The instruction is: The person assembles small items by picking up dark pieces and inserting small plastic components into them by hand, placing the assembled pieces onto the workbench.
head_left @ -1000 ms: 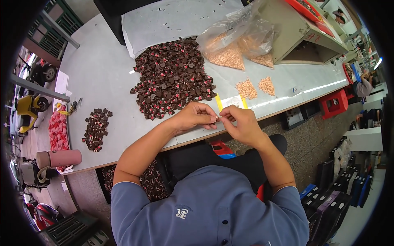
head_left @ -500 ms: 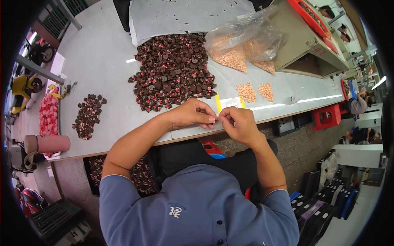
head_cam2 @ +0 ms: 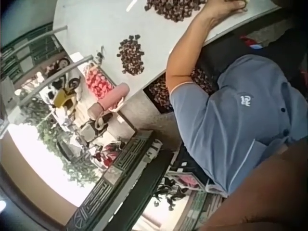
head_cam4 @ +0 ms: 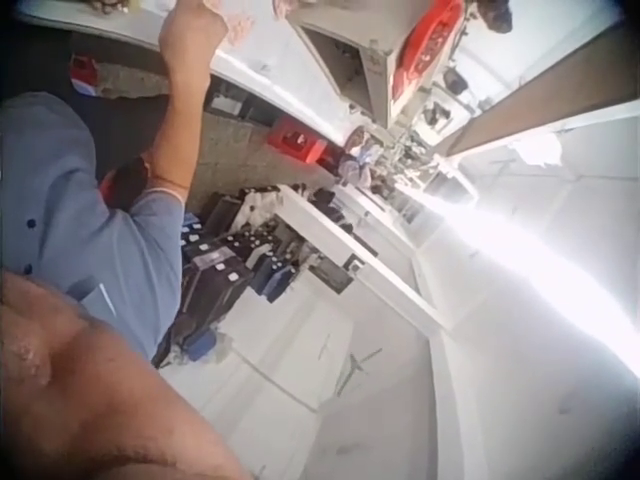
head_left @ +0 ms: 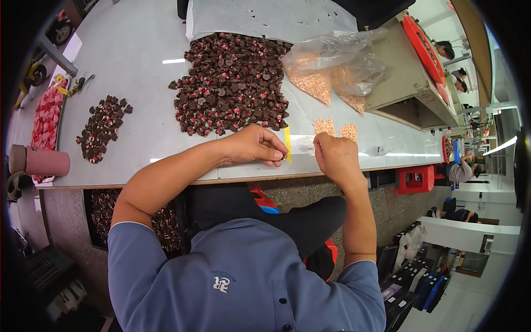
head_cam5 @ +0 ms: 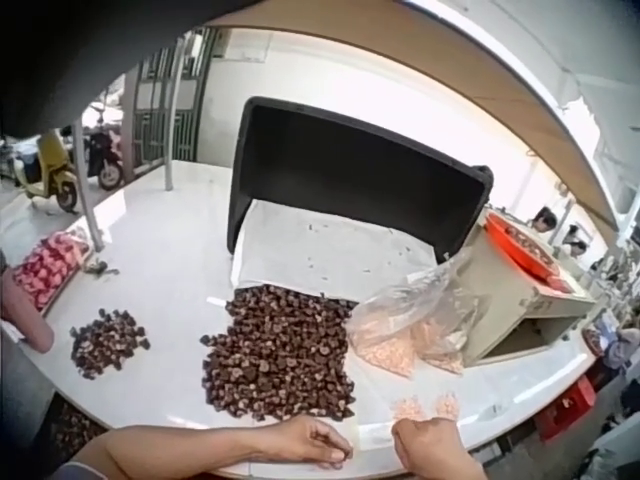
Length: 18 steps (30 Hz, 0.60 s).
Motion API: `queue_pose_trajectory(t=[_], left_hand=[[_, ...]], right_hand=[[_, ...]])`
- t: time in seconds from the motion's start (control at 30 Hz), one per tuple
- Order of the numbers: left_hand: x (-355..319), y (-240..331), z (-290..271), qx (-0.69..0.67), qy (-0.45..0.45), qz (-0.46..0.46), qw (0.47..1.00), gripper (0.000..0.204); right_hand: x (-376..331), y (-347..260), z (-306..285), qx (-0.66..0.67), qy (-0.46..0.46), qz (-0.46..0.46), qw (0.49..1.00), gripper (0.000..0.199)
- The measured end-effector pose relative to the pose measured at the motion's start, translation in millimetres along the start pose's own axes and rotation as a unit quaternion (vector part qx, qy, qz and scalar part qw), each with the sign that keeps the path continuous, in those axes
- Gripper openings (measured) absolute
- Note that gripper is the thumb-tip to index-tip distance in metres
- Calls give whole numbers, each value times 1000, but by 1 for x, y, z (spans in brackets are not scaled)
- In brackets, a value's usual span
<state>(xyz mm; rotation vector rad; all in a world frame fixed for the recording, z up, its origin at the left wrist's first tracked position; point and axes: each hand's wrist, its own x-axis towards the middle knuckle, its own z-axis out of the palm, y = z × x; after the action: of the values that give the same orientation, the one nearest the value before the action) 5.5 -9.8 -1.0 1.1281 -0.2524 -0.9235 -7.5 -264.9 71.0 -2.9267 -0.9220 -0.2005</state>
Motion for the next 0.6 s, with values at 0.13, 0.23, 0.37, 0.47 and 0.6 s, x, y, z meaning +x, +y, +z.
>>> queue_pose_trajectory(t=[0.13, 0.23, 0.37, 0.47, 0.6], left_hand=[[0, -1, 0, -5, -3, 2, 1000, 26], [-1, 2, 0, -9, 7, -7, 1000, 25], [-3, 1, -1, -21, 9, -12, 1000, 26], [-1, 0, -2, -24, 7, -13, 1000, 26], [1, -1, -4, -28, 0, -9, 1000, 27]], right_hand=[[1, 1, 5, -20, -14, -1, 1000, 6], [1, 0, 5, -31, -24, -3, 999, 6], [-1, -15, -7, 77, 61, 8, 995, 7], [-4, -39, -1, 225, 97, 45, 968, 7], [1, -57, 10, 274, 111, 49, 954, 7]])
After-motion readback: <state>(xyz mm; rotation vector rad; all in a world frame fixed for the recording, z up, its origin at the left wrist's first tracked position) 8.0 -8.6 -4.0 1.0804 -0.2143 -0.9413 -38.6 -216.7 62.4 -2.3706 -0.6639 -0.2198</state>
